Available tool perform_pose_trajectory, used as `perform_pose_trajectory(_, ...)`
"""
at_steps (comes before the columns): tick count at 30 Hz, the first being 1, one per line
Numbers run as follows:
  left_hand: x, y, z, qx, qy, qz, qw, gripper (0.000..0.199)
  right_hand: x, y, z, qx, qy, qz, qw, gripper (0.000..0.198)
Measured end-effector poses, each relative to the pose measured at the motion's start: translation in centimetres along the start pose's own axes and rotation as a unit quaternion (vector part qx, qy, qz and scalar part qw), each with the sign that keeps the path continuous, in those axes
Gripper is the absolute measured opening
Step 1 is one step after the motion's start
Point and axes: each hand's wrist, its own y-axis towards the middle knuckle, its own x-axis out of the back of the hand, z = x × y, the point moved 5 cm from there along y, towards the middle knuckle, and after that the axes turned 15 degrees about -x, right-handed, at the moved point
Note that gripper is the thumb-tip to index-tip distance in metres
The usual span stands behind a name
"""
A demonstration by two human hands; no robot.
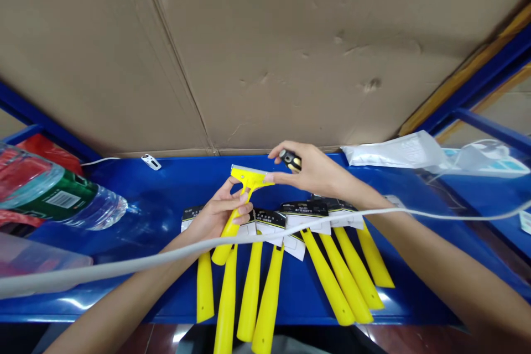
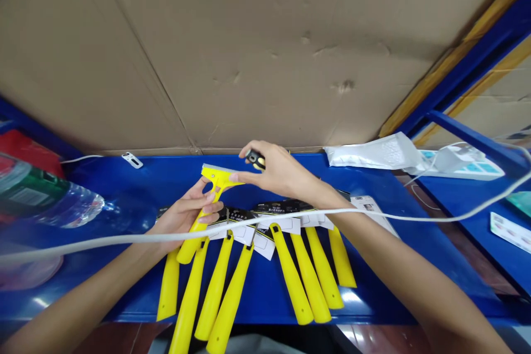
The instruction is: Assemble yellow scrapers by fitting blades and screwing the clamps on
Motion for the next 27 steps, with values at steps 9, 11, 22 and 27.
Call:
perform_pose_trajectory(9, 0.2, -0.1, 1.1, 0.031, 0.000, -0.013, 0.999, 0.050, 8.4, -3.5, 3.3, 0.198, 0.213, -0.170, 0.942, 0.050)
perform_pose_trajectory(11, -0.1, -0.2, 1.2, 0.030, 0.005, -0.004, 1.000, 0.049, 8.7, -4.2, 4.0, 0.203, 0.220, -0.180, 0.937, 0.046)
perform_pose_trajectory(22, -0.5, -0.3, 1.7, 0.020, 0.043, 0.003, 0.999, 0.053, 1.8, -2.9, 3.2, 0.227, 0.319, -0.027, 0.920, 0.045)
perform_pose_trajectory(27, -0.5, -0.2, 1.8, 0.004, 0.037, 0.002, 0.999, 0.057, -0.2, -2.4, 2.6, 0.225, 0.326, -0.002, 0.918, 0.047)
